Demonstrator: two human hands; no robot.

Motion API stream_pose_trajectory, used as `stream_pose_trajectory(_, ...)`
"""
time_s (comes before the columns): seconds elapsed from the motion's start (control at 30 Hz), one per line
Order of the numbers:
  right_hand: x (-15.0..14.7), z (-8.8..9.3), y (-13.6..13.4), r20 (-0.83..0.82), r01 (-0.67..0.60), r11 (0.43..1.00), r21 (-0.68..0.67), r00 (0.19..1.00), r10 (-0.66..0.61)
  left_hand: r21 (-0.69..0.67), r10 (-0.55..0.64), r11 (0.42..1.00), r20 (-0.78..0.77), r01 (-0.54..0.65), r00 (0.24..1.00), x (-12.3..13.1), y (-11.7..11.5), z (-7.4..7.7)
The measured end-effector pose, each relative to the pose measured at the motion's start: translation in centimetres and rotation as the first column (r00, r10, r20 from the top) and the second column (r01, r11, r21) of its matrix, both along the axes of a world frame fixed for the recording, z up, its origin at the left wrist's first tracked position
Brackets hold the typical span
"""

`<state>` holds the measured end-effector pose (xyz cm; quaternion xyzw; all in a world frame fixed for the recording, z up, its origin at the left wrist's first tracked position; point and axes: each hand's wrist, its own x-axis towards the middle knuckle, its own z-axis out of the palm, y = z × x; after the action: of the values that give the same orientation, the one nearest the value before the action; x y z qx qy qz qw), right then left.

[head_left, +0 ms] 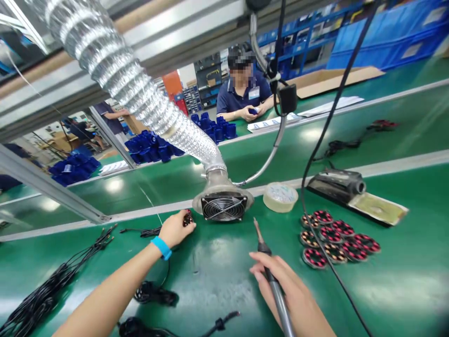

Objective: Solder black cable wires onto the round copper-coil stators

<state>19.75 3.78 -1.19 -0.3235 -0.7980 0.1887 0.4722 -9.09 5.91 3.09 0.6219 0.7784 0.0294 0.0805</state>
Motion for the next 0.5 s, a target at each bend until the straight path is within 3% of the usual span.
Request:
stream_pose_trajectory(0.13, 0.0, -0.7, 0.9, 0.016, 0.020, 0.996, 0.083, 1.000, -0.021, 0.117, 0.088, 0.989, 0.045, -0.093, 0.995, -2.2, 5.8, 0.6)
stream_pose_trajectory(0.3, 0.5, -2.8, 2.6, 0.057, 0.108, 0.990, 0.086, 0.992, -0.113, 0.173, 0.013, 0.984, 0.118, -0.033, 0.993, 0.1, 13.0, 0.6)
stream_pose_trajectory(0.4, 1.0, -4.1, 3.6, 0.079, 0.144, 0.986, 0.087, 0.985, -0.151, 0.151, -0.053, 0.988, 0.142, 0.031, 0.988, 1.7, 14.7, 0.3)
stream_pose_trajectory(0.5, 1.4, -4.7, 4.1, 0.114, 0.125, 0.991, 0.056, 0.985, -0.131, 0.156, -0.102, 0.984, 0.134, 0.081, 0.986, 2.0, 14.4, -0.1)
